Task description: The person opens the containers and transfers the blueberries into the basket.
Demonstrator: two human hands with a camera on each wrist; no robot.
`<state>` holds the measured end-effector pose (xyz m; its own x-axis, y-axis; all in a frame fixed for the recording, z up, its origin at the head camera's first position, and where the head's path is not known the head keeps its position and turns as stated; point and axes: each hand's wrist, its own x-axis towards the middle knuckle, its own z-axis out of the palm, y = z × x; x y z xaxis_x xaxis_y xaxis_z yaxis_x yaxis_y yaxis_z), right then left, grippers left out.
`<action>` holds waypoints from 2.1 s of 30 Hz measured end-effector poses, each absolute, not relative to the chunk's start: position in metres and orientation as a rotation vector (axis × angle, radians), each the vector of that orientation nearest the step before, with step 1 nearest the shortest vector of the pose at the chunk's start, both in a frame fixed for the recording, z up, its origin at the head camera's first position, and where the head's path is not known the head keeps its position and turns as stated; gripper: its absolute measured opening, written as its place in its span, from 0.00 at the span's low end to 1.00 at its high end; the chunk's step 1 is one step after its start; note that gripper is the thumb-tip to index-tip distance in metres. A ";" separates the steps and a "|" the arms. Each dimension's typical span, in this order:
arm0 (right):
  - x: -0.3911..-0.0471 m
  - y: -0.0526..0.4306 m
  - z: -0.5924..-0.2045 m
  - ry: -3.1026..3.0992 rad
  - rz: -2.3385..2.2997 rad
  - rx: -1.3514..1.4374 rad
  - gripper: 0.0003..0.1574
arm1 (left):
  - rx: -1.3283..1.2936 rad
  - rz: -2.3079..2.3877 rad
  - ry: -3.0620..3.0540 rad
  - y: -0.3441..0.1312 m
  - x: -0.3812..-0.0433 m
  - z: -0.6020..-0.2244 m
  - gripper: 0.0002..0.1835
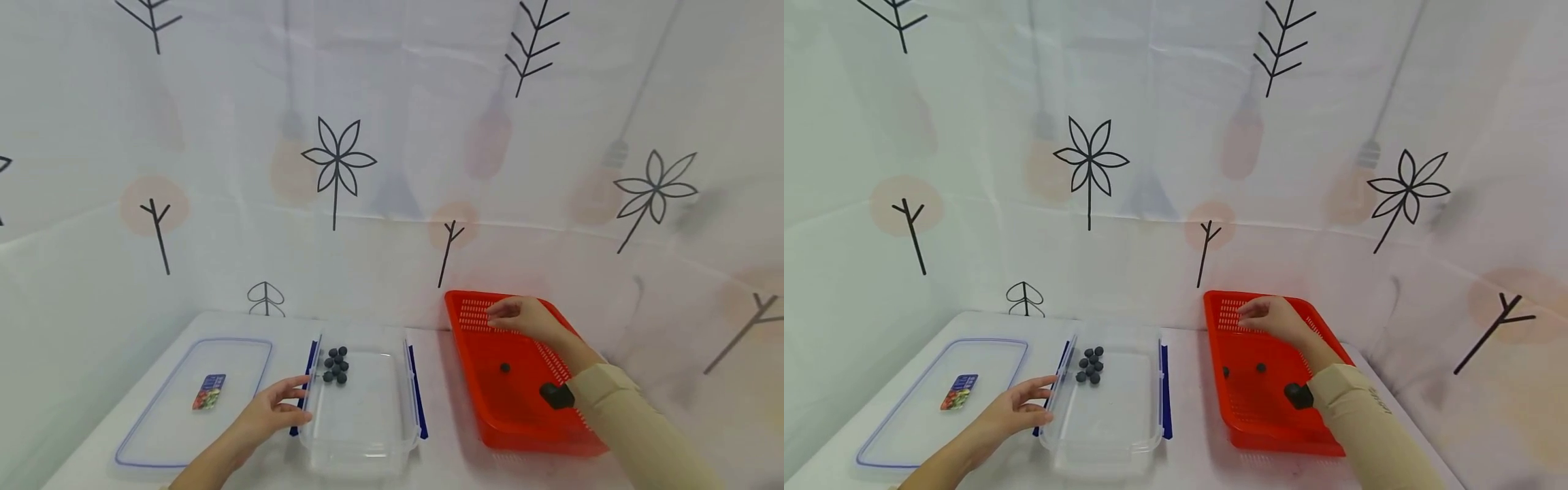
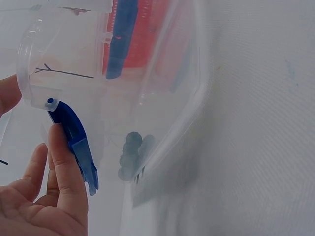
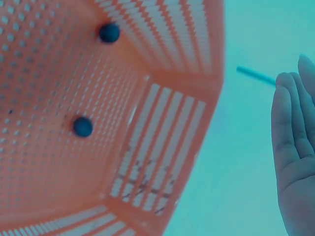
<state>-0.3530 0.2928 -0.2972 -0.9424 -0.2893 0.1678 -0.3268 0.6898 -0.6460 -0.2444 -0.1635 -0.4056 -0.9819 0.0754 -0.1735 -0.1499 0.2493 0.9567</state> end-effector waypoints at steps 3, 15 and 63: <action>-0.349 0.283 -0.293 -2.843 1.127 0.504 0.23 | -0.071 1.816 2.324 -0.164 -0.244 -0.406 0.37; -0.339 0.245 -0.286 -2.768 1.285 0.632 0.20 | -0.108 1.804 2.350 -0.162 -0.244 -0.404 0.38; -0.329 0.108 -0.302 -2.643 1.673 1.008 0.15 | -0.116 1.791 2.357 -0.164 -0.243 -0.402 0.38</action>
<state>-0.3289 0.1084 -0.3021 -0.8025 -0.5641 0.1944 -0.4170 0.2974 -0.8589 -0.2432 -0.1640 -0.4019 -0.9809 0.0458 -0.1892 -0.1700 0.2719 0.9472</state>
